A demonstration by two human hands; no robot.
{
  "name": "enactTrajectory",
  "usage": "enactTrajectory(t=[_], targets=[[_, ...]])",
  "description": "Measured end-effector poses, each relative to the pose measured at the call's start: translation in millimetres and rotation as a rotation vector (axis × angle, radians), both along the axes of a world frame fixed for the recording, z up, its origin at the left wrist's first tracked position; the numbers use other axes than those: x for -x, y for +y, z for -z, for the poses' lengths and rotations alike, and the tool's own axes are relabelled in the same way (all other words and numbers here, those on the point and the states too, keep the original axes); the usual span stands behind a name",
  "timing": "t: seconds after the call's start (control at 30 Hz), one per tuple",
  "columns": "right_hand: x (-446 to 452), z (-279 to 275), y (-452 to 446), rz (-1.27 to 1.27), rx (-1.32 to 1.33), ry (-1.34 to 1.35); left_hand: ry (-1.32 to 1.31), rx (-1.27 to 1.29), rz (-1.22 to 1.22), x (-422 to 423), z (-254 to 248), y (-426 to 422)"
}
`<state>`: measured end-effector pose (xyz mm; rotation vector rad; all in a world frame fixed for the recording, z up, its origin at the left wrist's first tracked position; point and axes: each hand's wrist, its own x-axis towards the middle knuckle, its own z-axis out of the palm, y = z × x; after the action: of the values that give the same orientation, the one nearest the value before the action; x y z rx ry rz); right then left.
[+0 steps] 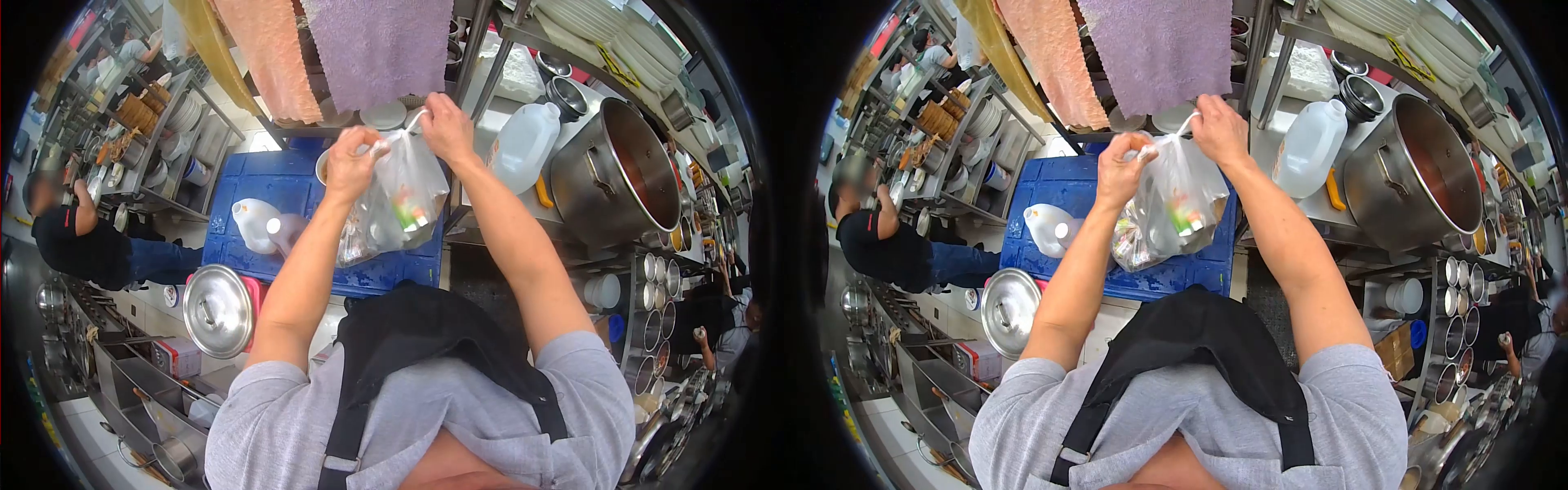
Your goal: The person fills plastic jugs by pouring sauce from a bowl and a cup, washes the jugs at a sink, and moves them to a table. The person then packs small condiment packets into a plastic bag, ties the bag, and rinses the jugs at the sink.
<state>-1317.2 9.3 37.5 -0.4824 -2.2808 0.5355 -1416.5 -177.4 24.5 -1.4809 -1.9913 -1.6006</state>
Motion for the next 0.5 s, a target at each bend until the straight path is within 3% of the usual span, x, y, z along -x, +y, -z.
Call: enactTrajectory(t=[0.07, 0.13, 0.33, 0.37, 0.43, 0.5], targets=[[0.9, 14.0, 17.1, 0.151, -0.11, -0.088, -0.092, 0.008, 0.032, 0.9, 22.2, -11.2], [-8.3, 23.7, 29.2, 0.183, -0.107, -0.126, -0.591, -0.074, 0.017, 12.9, 47.7, -33.0], [-18.3, 47.4, 27.6, 0.256, -0.051, -0.279, -0.722, -0.045, -0.087, 16.3, 56.9, -61.5], [-15.4, 48.7, 25.7, 0.261, -0.051, -0.284, -0.688, 0.032, -0.039, 20.7, 51.8, -57.9], [-6.1, 51.9, 22.4, 0.251, 0.026, -0.268, -0.598, -0.133, 0.184, 10.6, 23.3, -34.4], [6.2, 60.7, 21.9, 0.29, 0.114, -0.352, -0.639, -0.118, 0.318, -1.6, 0.2, -9.3]])
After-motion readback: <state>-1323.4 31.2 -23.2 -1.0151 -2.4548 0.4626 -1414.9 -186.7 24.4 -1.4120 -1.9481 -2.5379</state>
